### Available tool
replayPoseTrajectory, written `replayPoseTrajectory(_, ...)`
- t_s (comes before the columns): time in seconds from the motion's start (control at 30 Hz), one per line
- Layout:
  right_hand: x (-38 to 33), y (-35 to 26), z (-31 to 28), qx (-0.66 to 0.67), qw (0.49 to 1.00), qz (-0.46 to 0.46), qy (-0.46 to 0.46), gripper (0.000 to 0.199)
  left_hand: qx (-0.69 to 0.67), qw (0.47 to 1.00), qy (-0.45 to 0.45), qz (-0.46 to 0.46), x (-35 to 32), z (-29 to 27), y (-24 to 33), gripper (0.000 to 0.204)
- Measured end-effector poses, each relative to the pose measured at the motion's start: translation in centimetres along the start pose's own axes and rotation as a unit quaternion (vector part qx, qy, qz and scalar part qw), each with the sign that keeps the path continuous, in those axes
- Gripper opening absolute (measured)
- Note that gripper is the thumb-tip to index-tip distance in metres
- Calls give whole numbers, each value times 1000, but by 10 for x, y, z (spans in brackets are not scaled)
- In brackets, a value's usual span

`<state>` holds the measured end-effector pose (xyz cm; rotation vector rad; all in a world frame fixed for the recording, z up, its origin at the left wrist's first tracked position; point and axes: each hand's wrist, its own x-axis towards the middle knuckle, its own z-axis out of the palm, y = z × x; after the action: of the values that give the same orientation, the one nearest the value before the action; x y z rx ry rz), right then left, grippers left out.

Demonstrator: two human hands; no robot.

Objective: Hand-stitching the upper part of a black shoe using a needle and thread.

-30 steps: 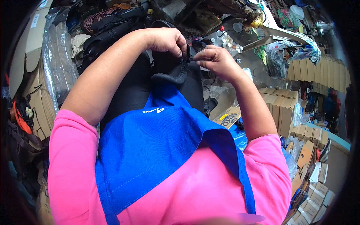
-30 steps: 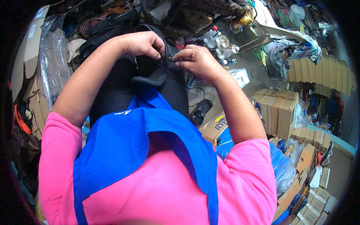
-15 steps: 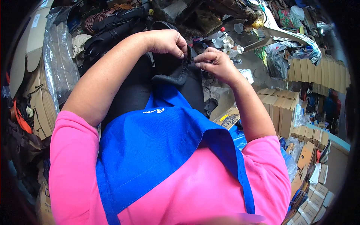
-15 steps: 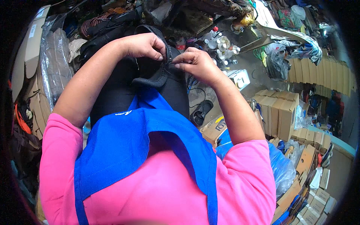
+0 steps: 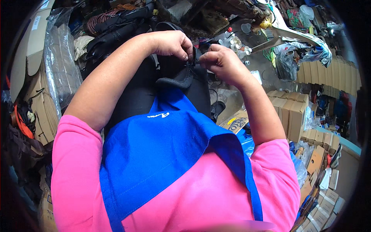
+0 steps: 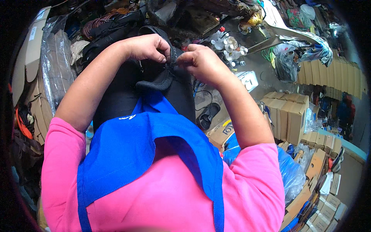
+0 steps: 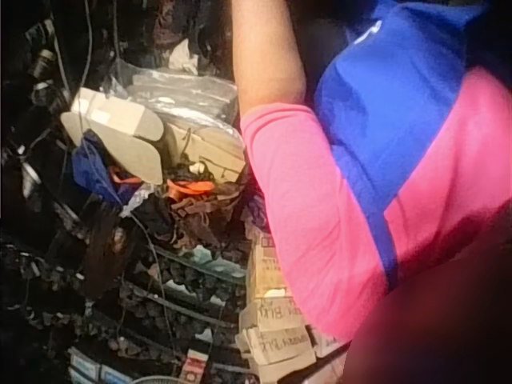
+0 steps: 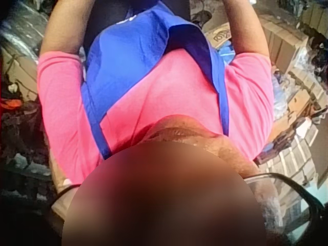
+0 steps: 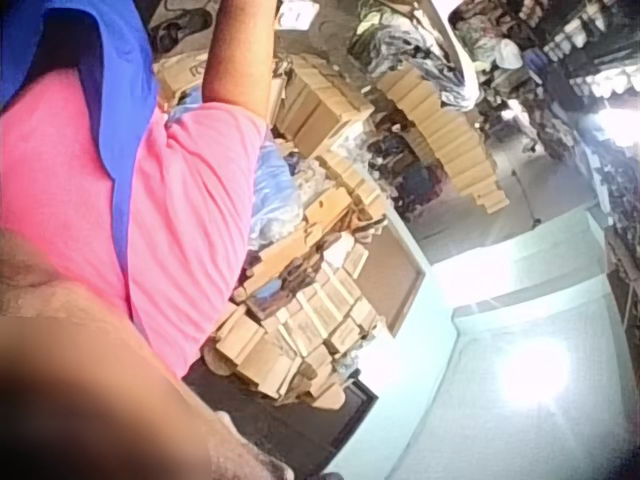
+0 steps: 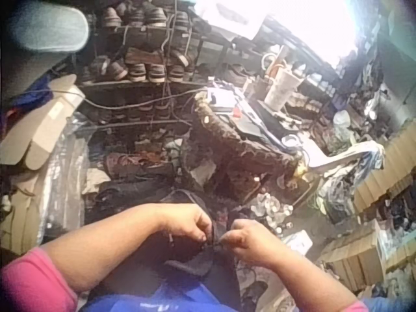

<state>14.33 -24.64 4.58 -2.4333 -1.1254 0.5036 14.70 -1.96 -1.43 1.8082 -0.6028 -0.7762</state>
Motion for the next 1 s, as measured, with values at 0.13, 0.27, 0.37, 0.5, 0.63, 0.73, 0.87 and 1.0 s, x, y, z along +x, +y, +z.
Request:
replayPoseTrajectory(0.13, 9, -3, -8, -64, 996, -50, -25, 21, -18, 1000, -7, 5, 1, 0, 1, 13)
replayPoseTrajectory(0.27, 6, -5, 0, -69, 997, -44, -13, 20, 3, 1000, -1, -2, -1, -1, 1, 13)
replayPoseTrajectory(0.37, -3, -1, 9, -9, 1000, -3, 24, 18, -20, 1000, -2, 12, 0, -1, -2, 13)
replayPoseTrajectory(0.5, -8, -9, 13, 2, 997, 59, 46, 18, -64, 998, -3, 10, 1, 0, -8, 14)
replayPoseTrajectory(0.63, -10, -7, 19, -4, 995, 71, 66, 17, -38, 999, -2, 7, 1, -1, -3, 15)
replayPoseTrajectory(0.73, -6, -4, 17, 24, 996, 64, 64, 19, -12, 1000, 1, -1, 0, -1, 1, 15)
replayPoseTrajectory(0.87, 0, 6, 14, 124, 989, 77, 16, 18, -41, 999, -24, 15, -2, -3, -1, 18)
replayPoseTrajectory(1.0, 0, 26, 16, 259, 959, 107, -42, 18, 41, 999, -16, 10, -2, -1, 3, 21)
